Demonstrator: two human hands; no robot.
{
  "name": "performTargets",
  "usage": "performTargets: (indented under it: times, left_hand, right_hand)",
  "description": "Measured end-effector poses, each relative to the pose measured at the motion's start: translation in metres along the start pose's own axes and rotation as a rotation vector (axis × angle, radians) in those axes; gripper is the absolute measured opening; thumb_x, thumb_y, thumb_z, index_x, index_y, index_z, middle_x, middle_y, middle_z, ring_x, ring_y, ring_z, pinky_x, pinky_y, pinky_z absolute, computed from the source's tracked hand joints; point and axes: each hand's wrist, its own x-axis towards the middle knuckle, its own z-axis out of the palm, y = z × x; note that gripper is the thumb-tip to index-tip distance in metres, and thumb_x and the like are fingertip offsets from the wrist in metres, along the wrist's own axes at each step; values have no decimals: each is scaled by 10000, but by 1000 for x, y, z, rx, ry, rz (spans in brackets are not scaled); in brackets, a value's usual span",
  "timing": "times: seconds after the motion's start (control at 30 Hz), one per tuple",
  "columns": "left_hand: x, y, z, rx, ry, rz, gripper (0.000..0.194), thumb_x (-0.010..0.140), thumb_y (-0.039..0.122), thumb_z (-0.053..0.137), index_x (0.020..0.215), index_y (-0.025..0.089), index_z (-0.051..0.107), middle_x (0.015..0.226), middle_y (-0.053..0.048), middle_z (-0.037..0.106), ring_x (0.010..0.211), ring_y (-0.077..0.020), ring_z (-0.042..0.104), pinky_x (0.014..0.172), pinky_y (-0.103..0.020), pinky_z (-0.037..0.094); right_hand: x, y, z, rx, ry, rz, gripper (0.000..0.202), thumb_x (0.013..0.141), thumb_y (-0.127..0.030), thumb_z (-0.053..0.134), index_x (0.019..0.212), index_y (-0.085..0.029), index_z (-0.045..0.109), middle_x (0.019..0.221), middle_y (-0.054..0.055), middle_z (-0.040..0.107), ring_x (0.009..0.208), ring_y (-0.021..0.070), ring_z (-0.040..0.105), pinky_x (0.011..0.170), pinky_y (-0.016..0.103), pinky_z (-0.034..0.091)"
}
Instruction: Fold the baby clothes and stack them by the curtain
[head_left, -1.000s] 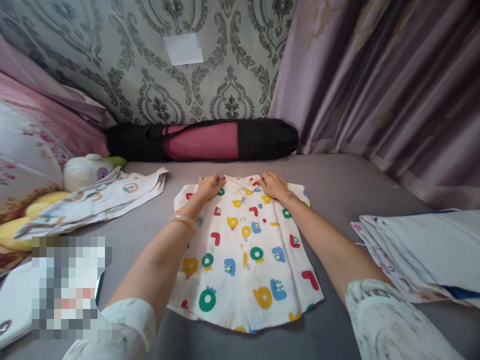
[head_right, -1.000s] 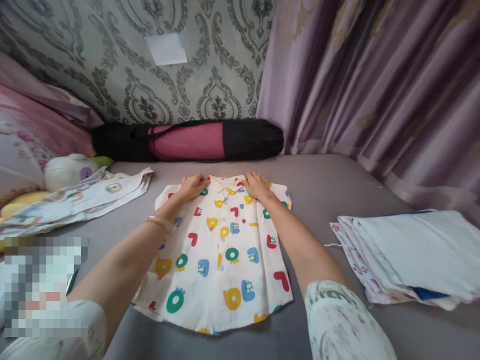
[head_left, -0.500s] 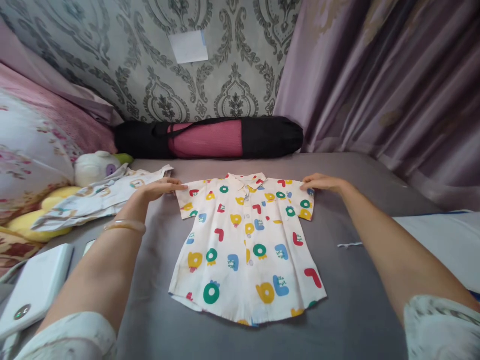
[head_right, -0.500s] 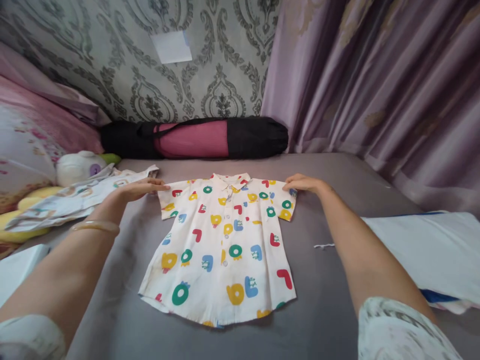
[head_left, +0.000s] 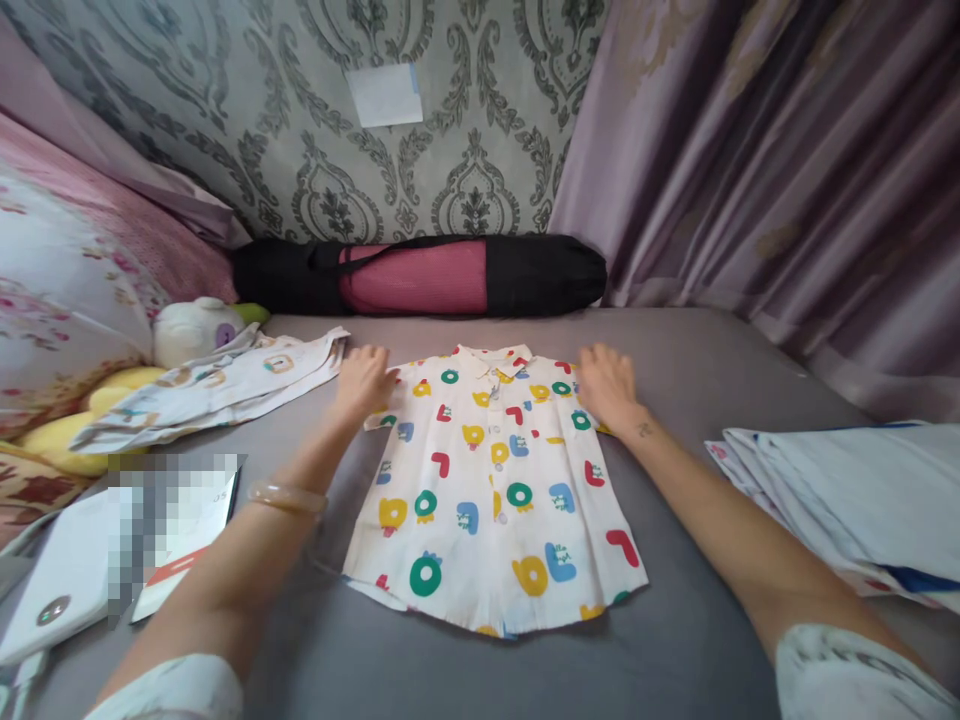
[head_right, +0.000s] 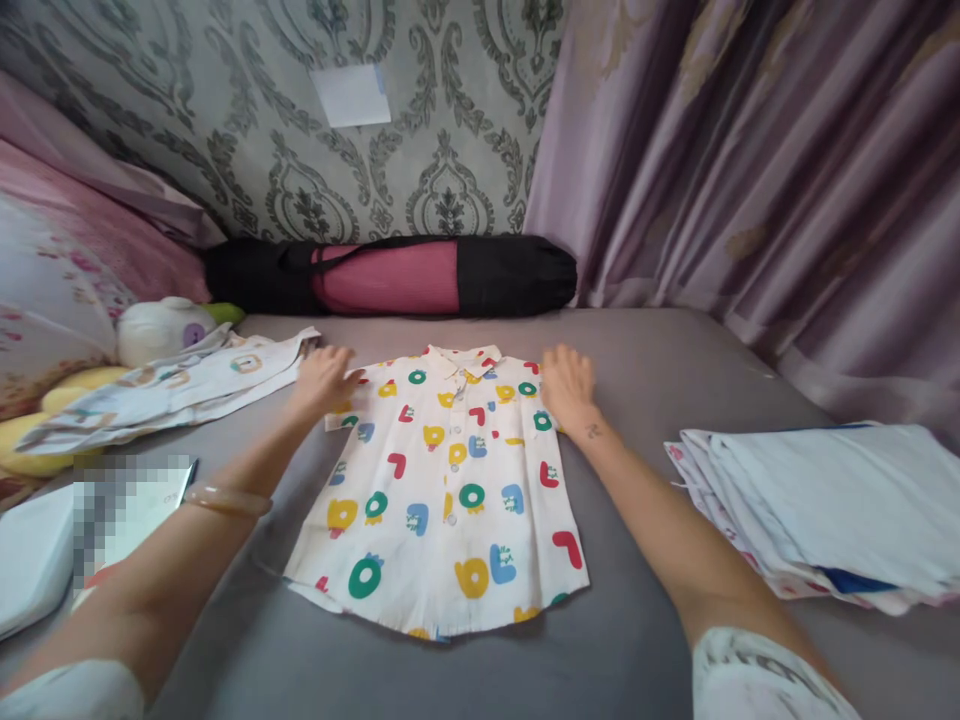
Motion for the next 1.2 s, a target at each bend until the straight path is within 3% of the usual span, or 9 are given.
performTargets:
  times: [0.03,0.1,0.17,0.3,0.5,0.67,0.77,1.0,1.2]
  left_hand:
    - [-3,13,6,-27,-46,89,426,918,335,456,1248,85,559,1288,-208,573,1222,-338,522,1030,-454,401]
    - [-7,35,20,-64,-125,198,491,926,396,449,1345,147,508,1425,-141,505,1333,-272,444,1109,-375,346]
    - [-11,46,32,-80,-217,218,586,953,474,361,1443,155,410,1540,-128,368,1445,-274,281,1172,-420,241]
    - [-15,39,42,-83,-288,143,654,981,516,185,1526,164,262,1613,-94,189,1493,-254,130,1195,-484,124]
    - [-15,17,43,-60,-277,78,647,980,504,150,1539,191,239,1620,-37,155,1495,-217,123,1200,-437,129]
    - [-16,21,44,-31,-250,73,632,976,490,190,1532,199,267,1612,-51,189,1489,-235,159,1192,-457,152]
    - [-17,23,43,-47,-250,65,630,974,489,204,1530,203,273,1611,-51,194,1488,-239,162,1192,-461,146]
    - [-17,19,44,-72,-239,58,623,970,520,207,1528,252,275,1612,-26,201,1488,-232,162,1190,-445,149]
    - [-16,18,46,-89,-227,92,630,978,528,196,1514,212,295,1606,-66,232,1483,-259,171,1180,-460,157]
  right_hand:
    - [-3,-10,6,-25,-35,-38,411,989,-277,399,1313,-64,533,1396,232,493,1291,323,459,1094,485,340]
    - [-7,-29,17,36,-153,-136,533,1000,-351,301,1459,-94,391,1548,173,334,1440,302,258,1179,483,195]
    - [-9,-39,26,95,-260,-159,598,998,-405,219,1525,-130,285,1605,108,214,1484,272,135,1202,492,101]
    - [-5,-25,37,152,-388,-99,674,982,-499,98,1556,-163,210,1623,62,136,1493,253,75,1199,513,66]
    - [-4,2,41,112,-358,-54,638,988,-448,102,1544,-166,239,1618,68,184,1488,223,119,1199,476,90]
    - [1,-26,27,12,-175,-51,505,981,-354,250,1381,-168,496,1471,152,427,1339,308,363,1105,492,250]
    - [9,-42,25,24,-109,-66,442,975,-319,291,1300,-198,565,1288,151,539,1154,304,467,981,438,348]
    - [16,-45,45,17,-71,50,460,956,-341,336,1360,-220,519,1202,143,532,1065,306,449,931,434,335]
    - [19,-43,41,41,-148,89,476,966,-356,304,1393,-246,485,1258,131,509,1107,306,447,955,441,342]
